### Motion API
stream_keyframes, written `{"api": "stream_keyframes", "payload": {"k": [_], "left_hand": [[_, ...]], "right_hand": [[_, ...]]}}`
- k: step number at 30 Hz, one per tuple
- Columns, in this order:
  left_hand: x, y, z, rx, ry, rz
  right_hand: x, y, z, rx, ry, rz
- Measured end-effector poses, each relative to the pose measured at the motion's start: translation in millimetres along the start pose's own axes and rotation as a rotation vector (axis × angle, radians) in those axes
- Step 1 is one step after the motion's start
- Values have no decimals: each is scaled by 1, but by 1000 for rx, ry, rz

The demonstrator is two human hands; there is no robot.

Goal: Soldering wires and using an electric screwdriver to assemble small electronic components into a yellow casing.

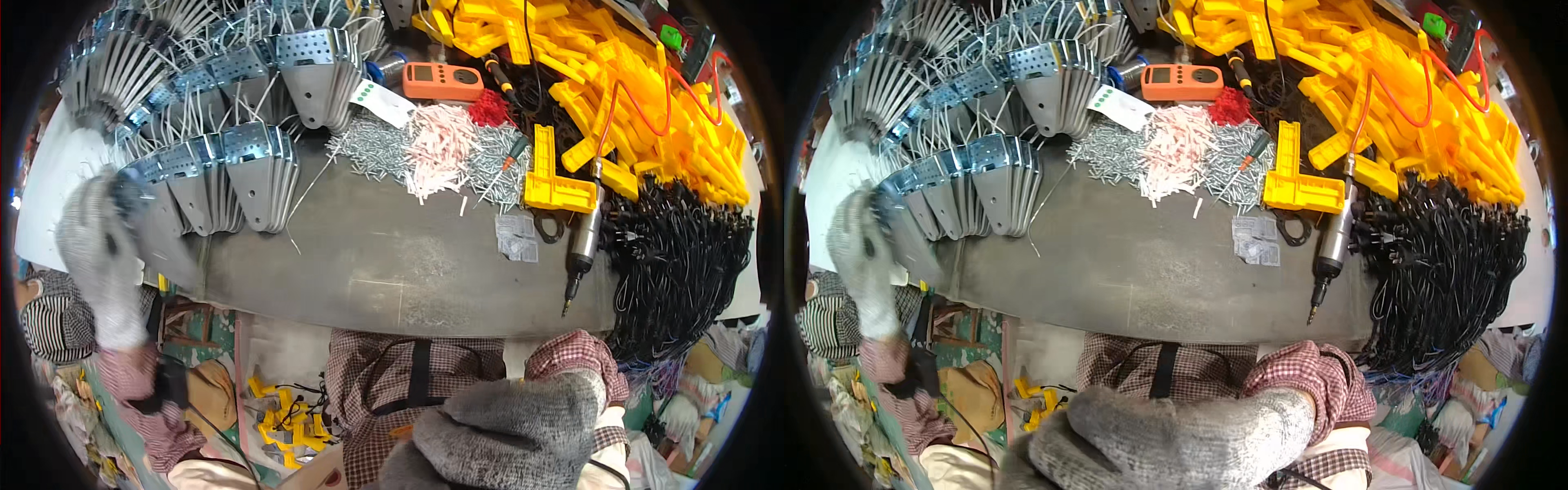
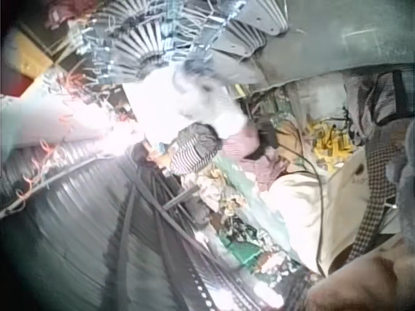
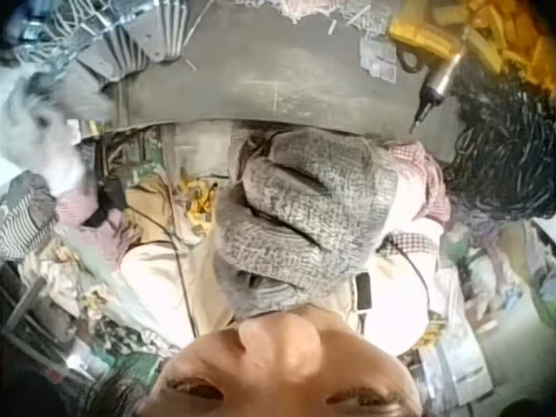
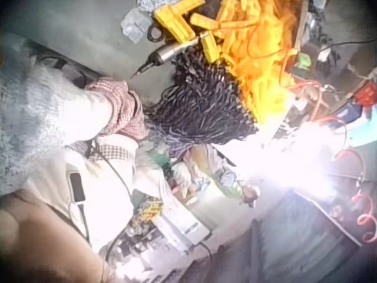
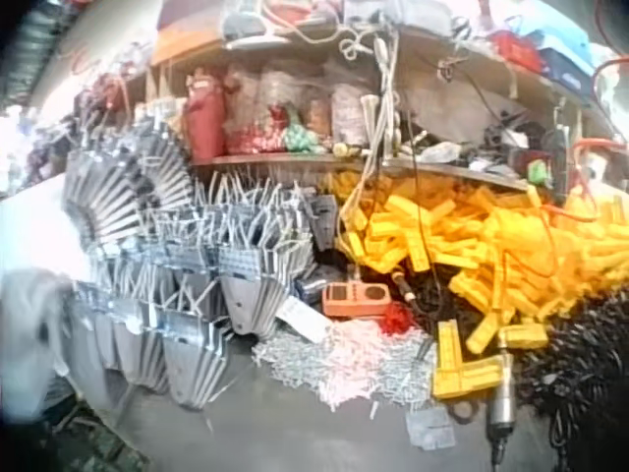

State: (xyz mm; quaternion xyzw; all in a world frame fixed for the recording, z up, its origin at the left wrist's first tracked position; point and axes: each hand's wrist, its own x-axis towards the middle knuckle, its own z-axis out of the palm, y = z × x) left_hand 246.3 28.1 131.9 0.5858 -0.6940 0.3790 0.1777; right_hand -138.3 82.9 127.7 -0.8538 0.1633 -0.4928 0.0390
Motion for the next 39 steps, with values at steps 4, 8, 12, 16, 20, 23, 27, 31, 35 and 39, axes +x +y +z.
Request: {"api": "stream_keyframes", "payload": {"k": [4, 8, 12, 16, 20, 23, 27, 31, 35, 39], "left_hand": [[-6, 187, 2, -305, -368, 261], [-13, 267, 41, -656, -689, 254], [-17, 235, 71, -1151, -608, 413], [-49, 267, 69, -1132, -527, 352], [-50, 295, 60, -1090, -535, 114], [-27, 281, 67, -1067, -550, 334], [-12, 260, 92, -1093, -499, 587], [-23, 261, 102, -1031, -496, 608], [-9, 270, 96, -1216, -527, 563], [-9, 264, 94, -1227, -644, 580]], "right_hand": [[-45, 5, -43, -31, -176, 136], [-59, 79, -59, -265, -490, 130], [-82, 153, -91, -534, -495, 614], [-74, 235, -104, -700, -370, 664], [-43, 286, -101, -893, -664, 1084], [-46, 298, -110, -983, -774, 1071], [-34, 243, -103, -984, -583, 1033], [-65, 137, -82, -715, -796, 942], [-114, 120, -69, -786, -647, 1003], [-133, 134, -61, -853, -478, 887]]}}
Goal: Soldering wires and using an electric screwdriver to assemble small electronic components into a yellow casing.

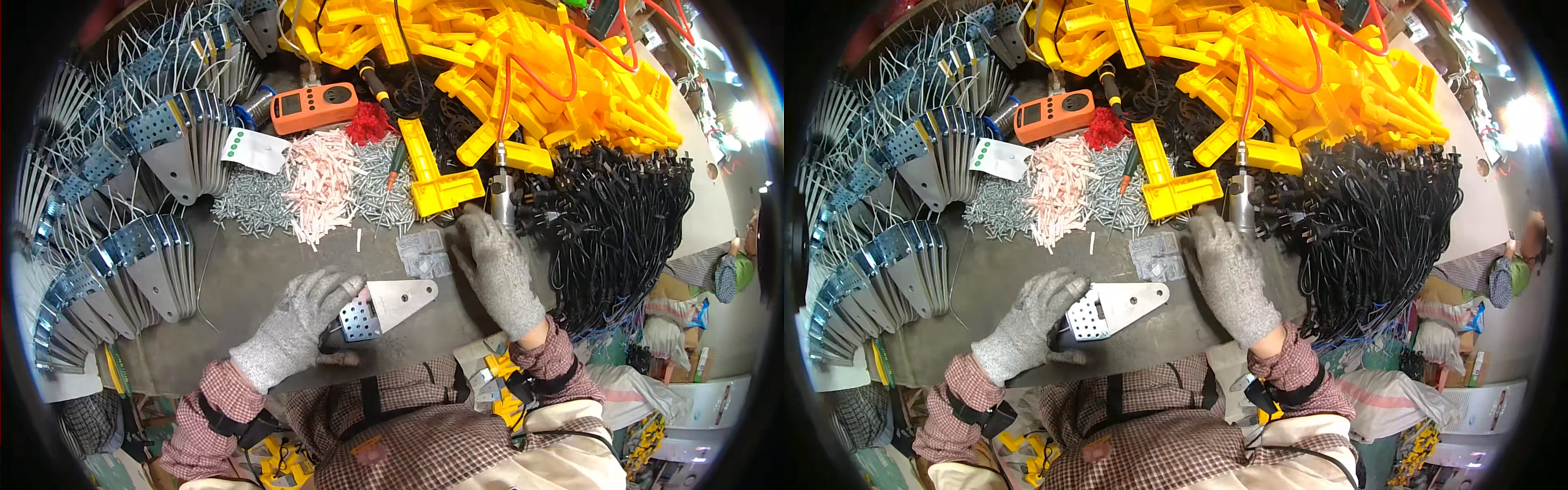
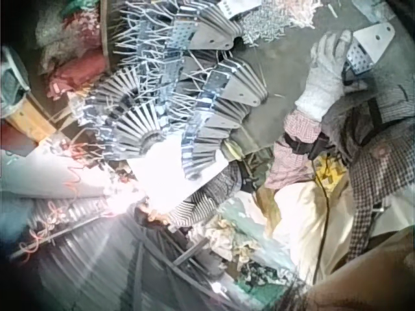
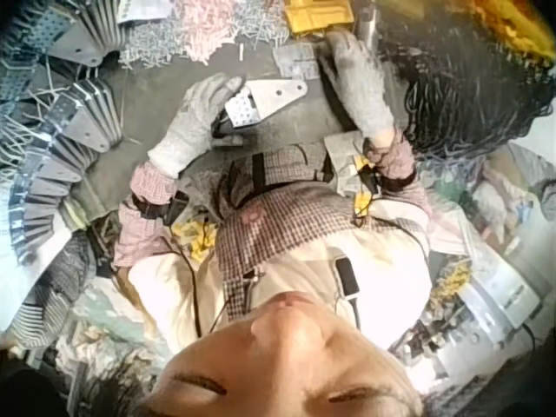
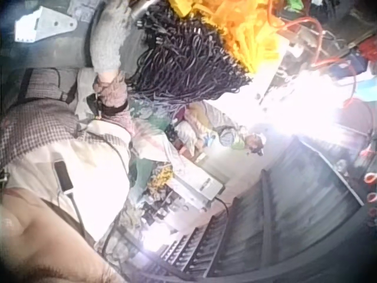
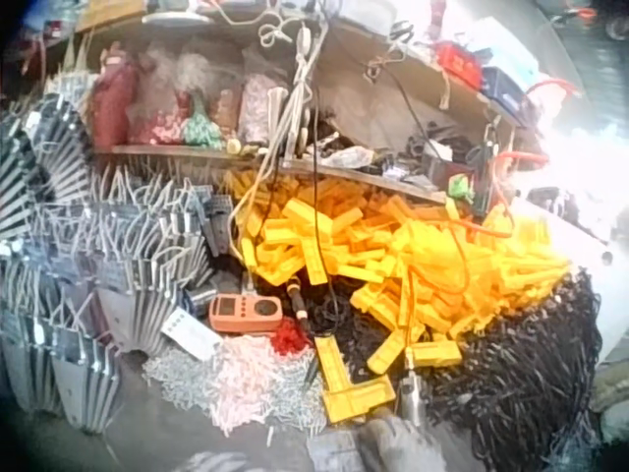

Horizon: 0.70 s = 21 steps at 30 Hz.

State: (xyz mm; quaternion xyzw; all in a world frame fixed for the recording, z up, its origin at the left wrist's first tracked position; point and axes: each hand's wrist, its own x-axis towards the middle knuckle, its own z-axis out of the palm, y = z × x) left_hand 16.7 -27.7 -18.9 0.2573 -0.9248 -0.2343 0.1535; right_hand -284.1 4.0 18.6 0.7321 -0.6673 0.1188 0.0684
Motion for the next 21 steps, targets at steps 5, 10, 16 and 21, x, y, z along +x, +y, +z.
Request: {"api": "stream_keyframes", "payload": {"k": [5, 10, 16, 21], "left_hand": [[-13, 2, -8, -39, -3, -125], [-33, 1, -26, -137, 182, -187], [-48, 14, -20, -88, 201, -152], [-35, 31, -34, -122, 228, -135]], "right_hand": [[8, 0, 11, -158, -94, 52], [16, 24, 25, -206, -125, 23], [40, 22, 3, -39, -178, 150], [16, -43, -39, 1179, -253, 264]]}}
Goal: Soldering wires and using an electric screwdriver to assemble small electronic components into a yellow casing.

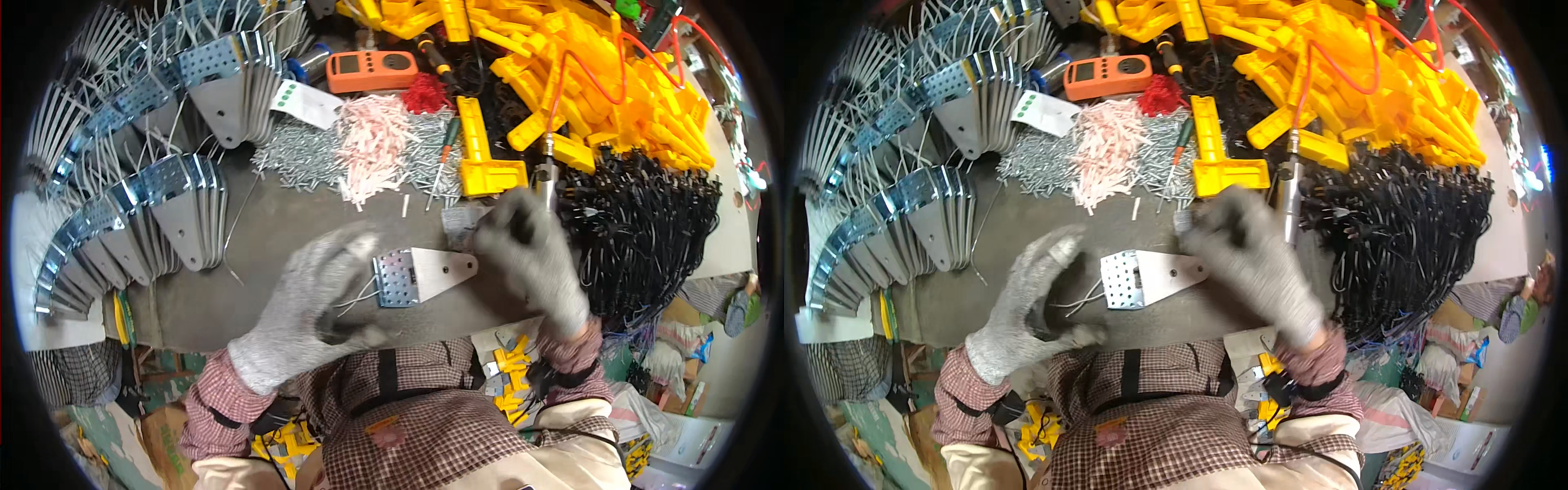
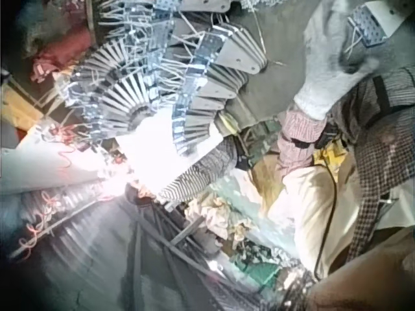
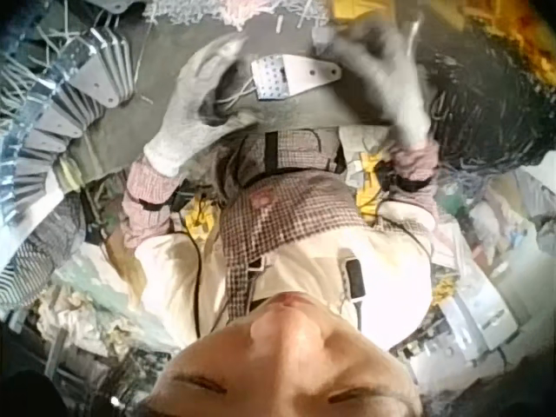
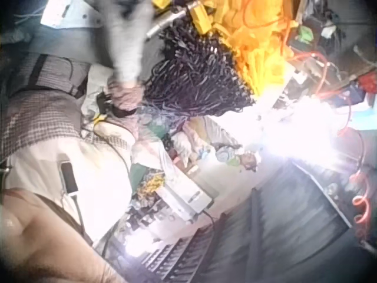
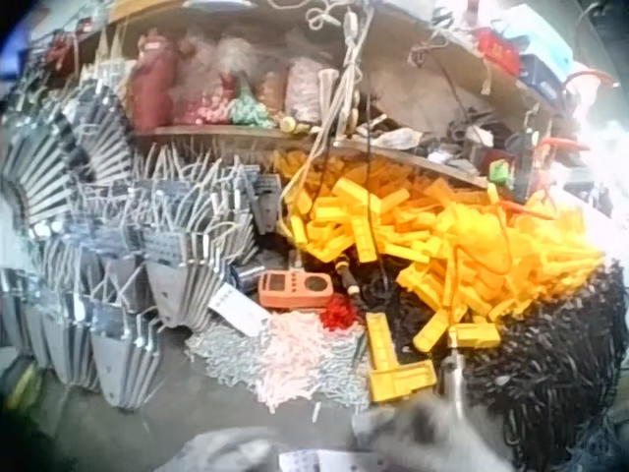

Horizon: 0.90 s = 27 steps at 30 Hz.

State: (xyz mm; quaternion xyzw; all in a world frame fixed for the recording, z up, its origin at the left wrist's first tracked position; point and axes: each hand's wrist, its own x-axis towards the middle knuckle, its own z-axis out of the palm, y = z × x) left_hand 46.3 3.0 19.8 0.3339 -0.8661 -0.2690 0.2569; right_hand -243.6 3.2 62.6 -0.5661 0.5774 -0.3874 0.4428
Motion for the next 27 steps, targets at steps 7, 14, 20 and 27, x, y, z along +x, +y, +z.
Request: {"api": "stream_keyframes", "payload": {"k": [7, 14, 20, 27], "left_hand": [[-47, -19, -2, -219, 61, -288], [-61, -17, 12, -506, 54, -346], [-30, -14, 20, -646, -69, -419], [2, -12, 36, -36, -236, -130]], "right_hand": [[-5, -6, 80, -273, -361, -580], [-1, 29, 100, -467, -362, -508], [-4, 27, 88, -555, -444, -677], [50, 44, -40, -1351, 112, -466]]}}
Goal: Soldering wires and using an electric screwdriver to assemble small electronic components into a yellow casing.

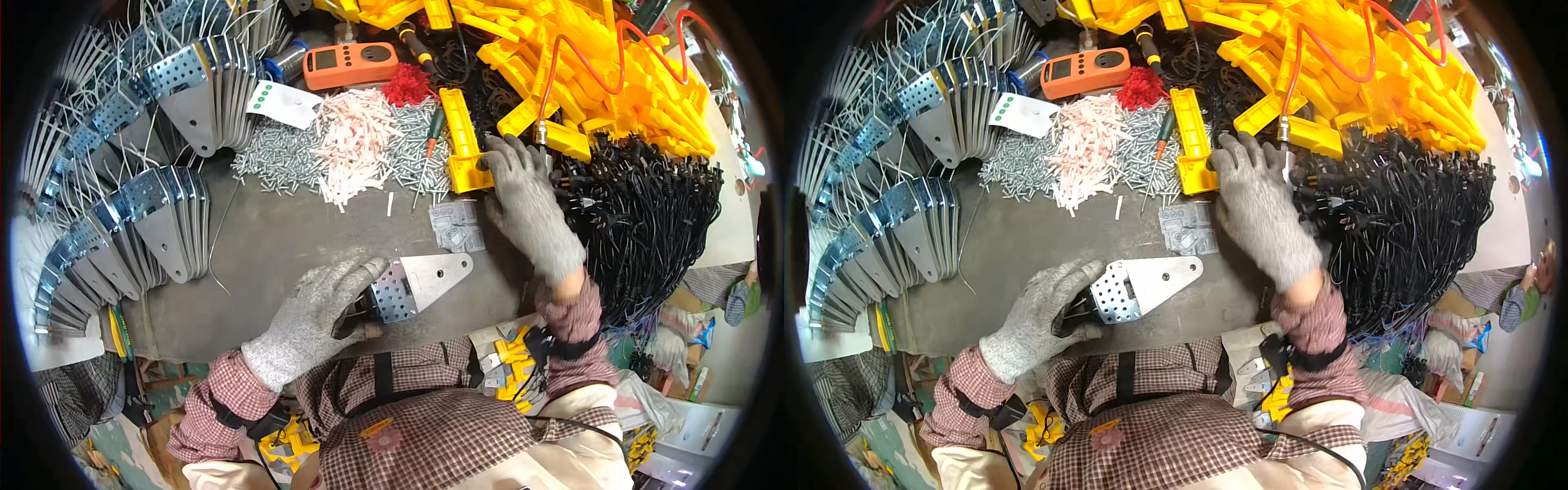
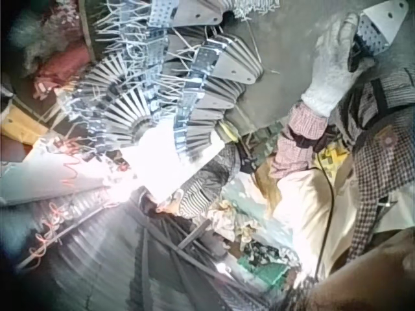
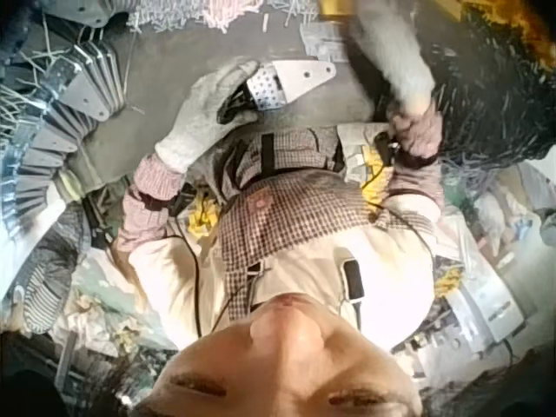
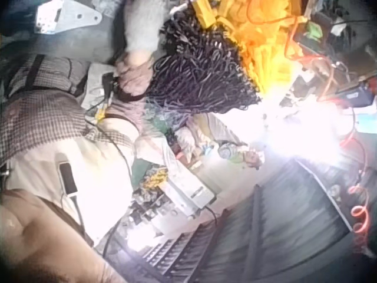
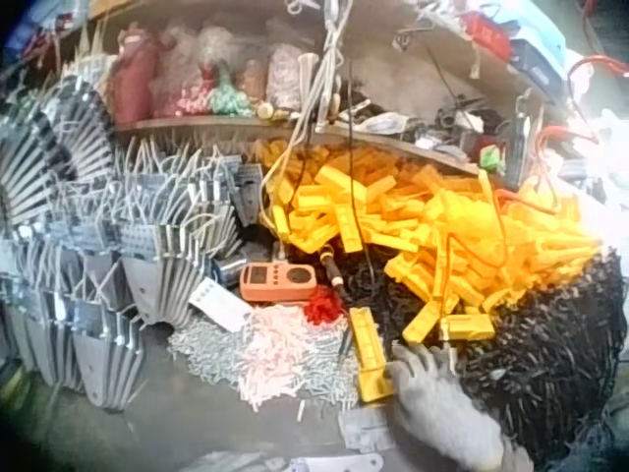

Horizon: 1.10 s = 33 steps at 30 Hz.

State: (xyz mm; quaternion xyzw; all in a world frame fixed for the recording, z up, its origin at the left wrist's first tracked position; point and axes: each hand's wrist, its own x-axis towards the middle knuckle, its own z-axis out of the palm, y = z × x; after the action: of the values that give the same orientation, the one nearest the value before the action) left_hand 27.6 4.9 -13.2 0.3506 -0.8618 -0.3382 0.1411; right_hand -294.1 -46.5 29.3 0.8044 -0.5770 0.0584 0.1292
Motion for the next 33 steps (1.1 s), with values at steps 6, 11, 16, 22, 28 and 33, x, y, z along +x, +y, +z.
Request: {"api": "stream_keyframes", "payload": {"k": [6, 11, 16, 22, 28, 33], "left_hand": [[-3, 2, -8, 24, 132, 43], [-3, 19, -34, 109, 374, 271], [-32, -3, -16, -1036, 353, -455], [-20, -12, -3, 234, 396, -76], [-21, 28, -14, 441, -115, 0], [-17, 32, -21, 388, -158, -51]], "right_hand": [[-3, 8, -25, 158, 123, -29], [-51, -86, -27, 1493, -463, -324], [-58, -42, -7, 919, -138, -247], [-60, -62, -13, 787, -191, -150], [-11, -16, 9, 182, -189, -55], [-1, -19, 4, 130, -304, -65]]}}
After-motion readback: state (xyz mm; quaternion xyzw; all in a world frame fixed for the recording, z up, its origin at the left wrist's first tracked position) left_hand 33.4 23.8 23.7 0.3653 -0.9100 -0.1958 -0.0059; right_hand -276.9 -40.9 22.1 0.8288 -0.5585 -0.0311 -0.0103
